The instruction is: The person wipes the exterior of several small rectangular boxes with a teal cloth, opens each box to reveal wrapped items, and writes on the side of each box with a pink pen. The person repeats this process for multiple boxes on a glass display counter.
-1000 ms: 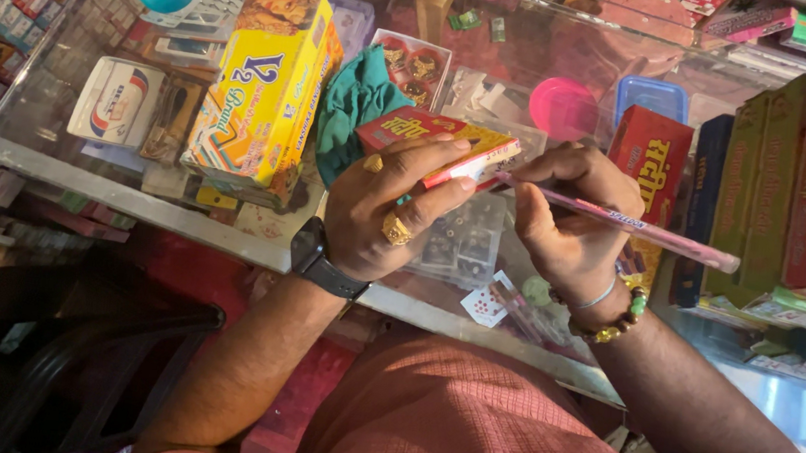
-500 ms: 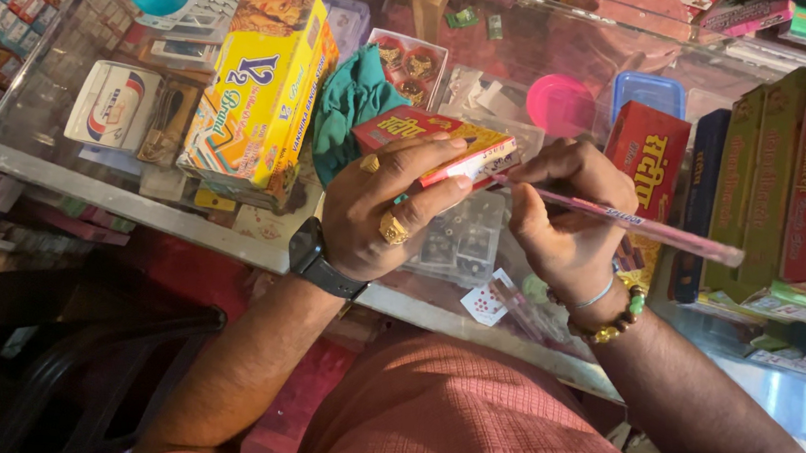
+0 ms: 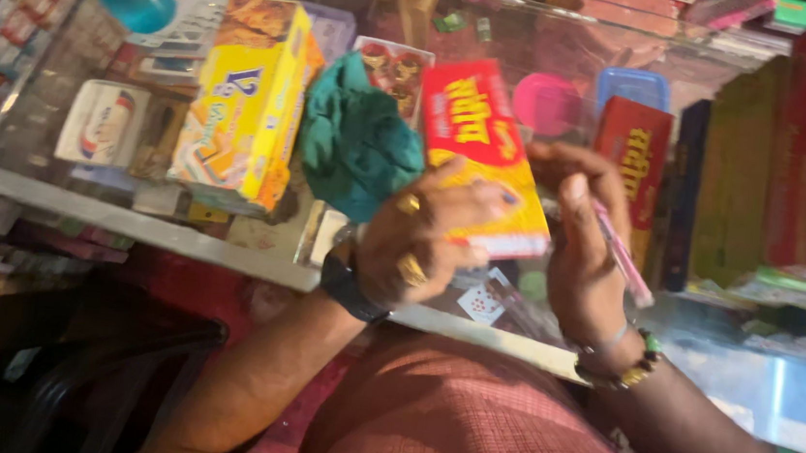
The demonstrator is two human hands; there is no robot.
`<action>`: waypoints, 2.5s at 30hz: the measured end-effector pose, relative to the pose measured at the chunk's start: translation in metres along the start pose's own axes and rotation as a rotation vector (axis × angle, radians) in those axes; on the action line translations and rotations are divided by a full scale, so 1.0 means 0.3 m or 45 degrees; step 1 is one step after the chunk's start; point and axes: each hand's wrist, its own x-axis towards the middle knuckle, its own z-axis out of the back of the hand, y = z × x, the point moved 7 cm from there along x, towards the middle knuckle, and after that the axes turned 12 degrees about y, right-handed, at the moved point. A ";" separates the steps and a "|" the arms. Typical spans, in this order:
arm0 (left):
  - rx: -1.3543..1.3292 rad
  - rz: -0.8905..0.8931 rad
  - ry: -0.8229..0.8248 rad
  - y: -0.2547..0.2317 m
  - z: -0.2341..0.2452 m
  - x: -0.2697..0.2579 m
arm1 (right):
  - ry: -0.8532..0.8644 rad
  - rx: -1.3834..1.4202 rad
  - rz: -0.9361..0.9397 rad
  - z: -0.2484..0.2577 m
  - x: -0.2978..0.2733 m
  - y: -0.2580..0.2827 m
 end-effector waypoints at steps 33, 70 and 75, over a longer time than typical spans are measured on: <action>-0.844 0.840 -0.100 0.194 -0.337 -0.031 | 0.197 -0.270 -0.723 0.187 -0.233 -0.155; 0.731 1.716 0.523 0.413 0.515 -0.342 | 0.053 0.633 -0.439 -0.059 -0.027 -0.293; 0.600 1.803 0.432 0.378 0.536 -0.308 | 0.095 0.599 -0.550 -0.140 -0.037 -0.328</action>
